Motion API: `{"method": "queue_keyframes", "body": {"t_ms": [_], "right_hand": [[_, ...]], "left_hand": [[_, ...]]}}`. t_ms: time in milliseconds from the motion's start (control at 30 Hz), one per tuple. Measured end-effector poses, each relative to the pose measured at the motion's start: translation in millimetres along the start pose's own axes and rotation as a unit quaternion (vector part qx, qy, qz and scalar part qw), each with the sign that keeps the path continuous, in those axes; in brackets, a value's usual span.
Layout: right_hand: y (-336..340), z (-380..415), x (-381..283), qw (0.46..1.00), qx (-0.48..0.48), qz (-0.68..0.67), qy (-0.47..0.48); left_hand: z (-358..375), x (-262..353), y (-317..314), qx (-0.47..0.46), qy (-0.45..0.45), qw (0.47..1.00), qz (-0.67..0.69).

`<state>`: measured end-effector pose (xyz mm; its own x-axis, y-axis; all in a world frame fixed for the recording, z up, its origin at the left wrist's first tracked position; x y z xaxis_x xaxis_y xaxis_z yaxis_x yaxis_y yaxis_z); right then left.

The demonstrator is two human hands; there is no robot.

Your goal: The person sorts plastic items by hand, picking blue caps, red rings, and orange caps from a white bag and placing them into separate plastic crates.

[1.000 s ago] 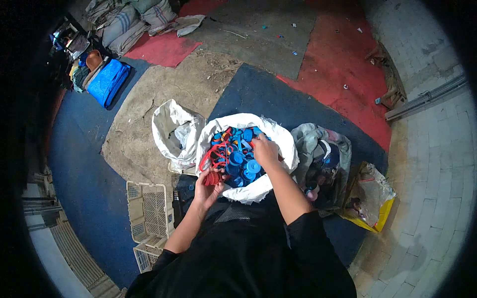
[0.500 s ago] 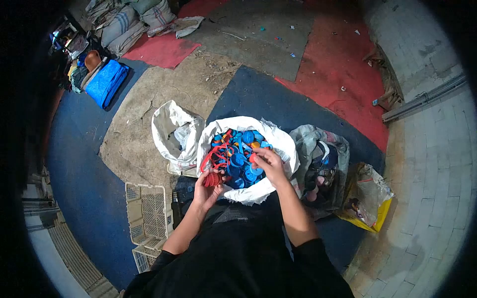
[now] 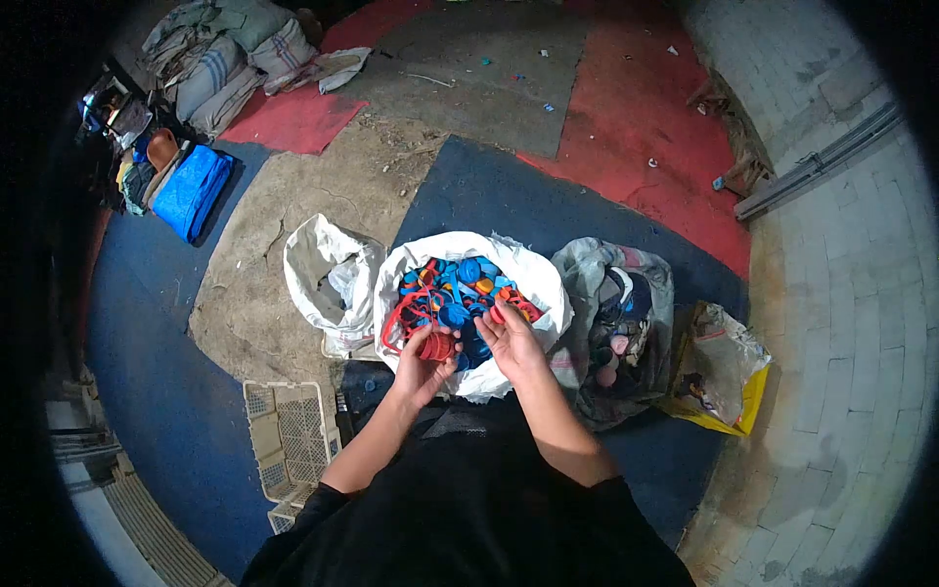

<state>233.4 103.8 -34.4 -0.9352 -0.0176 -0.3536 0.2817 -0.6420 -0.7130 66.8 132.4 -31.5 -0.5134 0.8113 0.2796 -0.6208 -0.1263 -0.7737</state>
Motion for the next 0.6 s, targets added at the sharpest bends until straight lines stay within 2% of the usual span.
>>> {"method": "queue_keyframes", "body": {"t_ms": [33,167,267,367,467,600], "right_hand": [[-5.8,6.1,0.0,1.000,0.022,0.010,0.005],[-16.5,21.2,-14.9,0.966,0.064,0.216,0.128],[-11.8,16.4,-16.9,0.947,0.044,0.262,0.180],[-19.1,26.2,-13.1,0.969,0.047,0.204,0.129],[-17.1,25.1,-7.9,0.981,-0.031,0.159,0.109],[-24.3,28.8,-1.6,0.943,-0.087,0.283,0.151]], "left_hand": [[0.9,-1.8,-1.0,0.002,0.002,1.000,-0.003],[0.1,-7.4,6.1,0.012,0.009,1.000,0.006],[1.6,-9.2,11.2,0.020,0.008,1.000,0.007],[3.9,-9.6,14.0,0.023,0.005,1.000,0.008],[6.4,-8.1,16.4,0.041,-0.001,0.999,0.005],[6.2,-7.6,20.0,0.065,-0.029,0.997,-0.022]]}}
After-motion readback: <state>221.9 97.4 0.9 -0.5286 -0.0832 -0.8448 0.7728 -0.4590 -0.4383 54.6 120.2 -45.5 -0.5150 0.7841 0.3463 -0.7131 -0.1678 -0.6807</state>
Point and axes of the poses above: each hand's wrist, its own z-axis away from the middle knuckle, its own y-axis out of the back of the hand, x = y × z, the point moved 7 cm from there along -z, towards the middle knuckle, and after that the axes turned 3 degrees about x, right-handed, at the moved point
